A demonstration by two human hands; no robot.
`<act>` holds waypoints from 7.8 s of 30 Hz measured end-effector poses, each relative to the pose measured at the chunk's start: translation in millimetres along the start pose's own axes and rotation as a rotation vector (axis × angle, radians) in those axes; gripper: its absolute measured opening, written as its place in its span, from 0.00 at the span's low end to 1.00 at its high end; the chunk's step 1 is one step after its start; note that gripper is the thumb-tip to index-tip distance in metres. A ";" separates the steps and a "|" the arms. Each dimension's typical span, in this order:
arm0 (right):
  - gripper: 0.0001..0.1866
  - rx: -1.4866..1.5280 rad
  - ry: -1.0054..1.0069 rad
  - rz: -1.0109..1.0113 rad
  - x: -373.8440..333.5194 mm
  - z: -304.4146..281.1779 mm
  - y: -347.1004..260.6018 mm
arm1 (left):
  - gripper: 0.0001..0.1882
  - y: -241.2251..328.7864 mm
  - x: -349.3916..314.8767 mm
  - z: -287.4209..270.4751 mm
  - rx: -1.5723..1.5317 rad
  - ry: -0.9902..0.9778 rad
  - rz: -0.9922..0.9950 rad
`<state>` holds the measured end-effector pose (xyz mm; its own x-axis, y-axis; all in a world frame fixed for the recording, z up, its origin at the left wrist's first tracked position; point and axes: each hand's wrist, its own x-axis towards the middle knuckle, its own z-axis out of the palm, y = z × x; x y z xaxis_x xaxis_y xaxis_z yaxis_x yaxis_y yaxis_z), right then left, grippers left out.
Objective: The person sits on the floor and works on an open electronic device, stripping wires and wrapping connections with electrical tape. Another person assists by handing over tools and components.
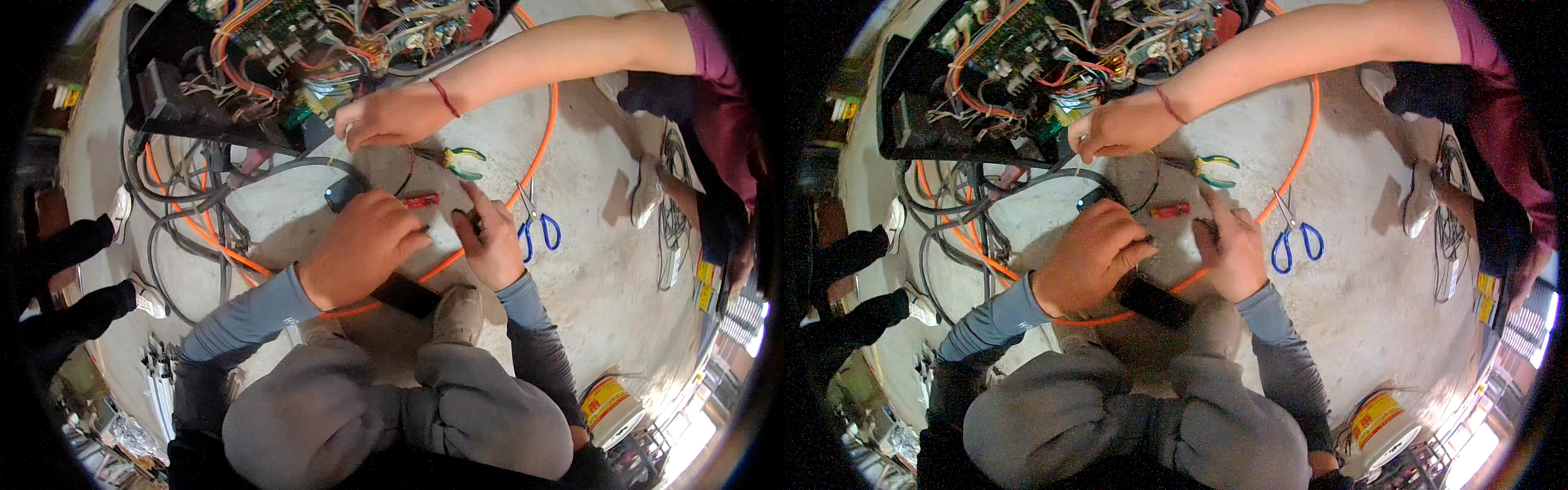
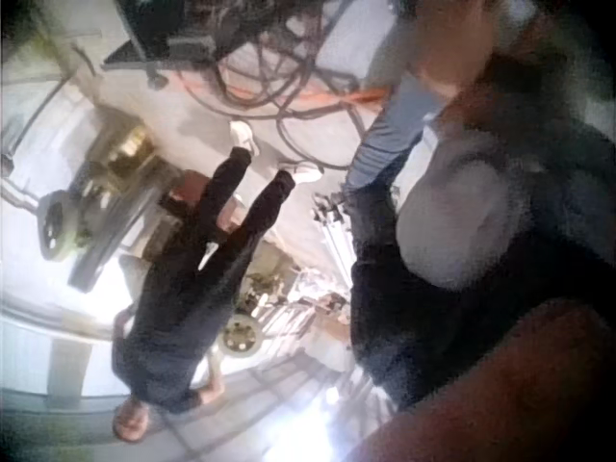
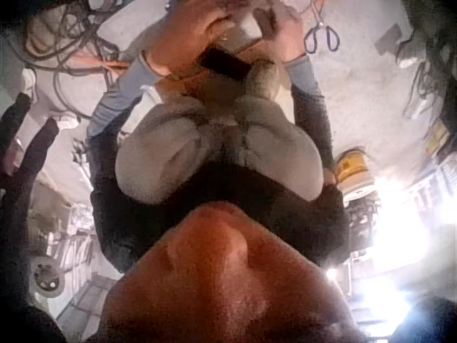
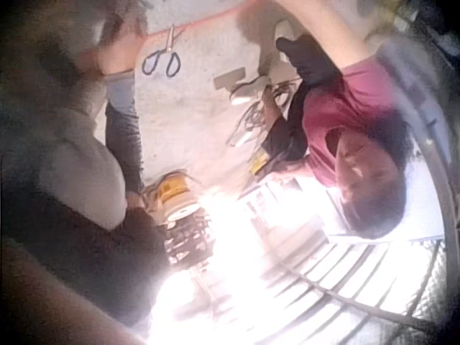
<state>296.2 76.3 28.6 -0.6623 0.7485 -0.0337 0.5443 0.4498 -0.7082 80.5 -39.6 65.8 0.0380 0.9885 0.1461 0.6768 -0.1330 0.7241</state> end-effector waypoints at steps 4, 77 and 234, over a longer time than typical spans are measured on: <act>0.18 0.216 -0.081 -0.038 -1.3 -6.3 -15.2 | 0.10 -9.2 -7.0 15.0 -0.104 0.110 -0.103; 0.06 0.315 -0.240 0.141 -36.8 33.2 -14.1 | 0.15 -138.0 57.0 -5.1 -1.200 0.769 -0.806; 0.09 -0.222 -0.135 -0.824 210.3 -25.0 -188.7 | 0.14 -55.0 46.0 -33.7 -0.615 1.278 -0.358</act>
<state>67.1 161.1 172.8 -0.9378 0.0837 0.3369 -0.0577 0.9193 -0.3893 20.2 10.8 55.4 -0.9475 0.2833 0.1485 0.0827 -0.2316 0.9693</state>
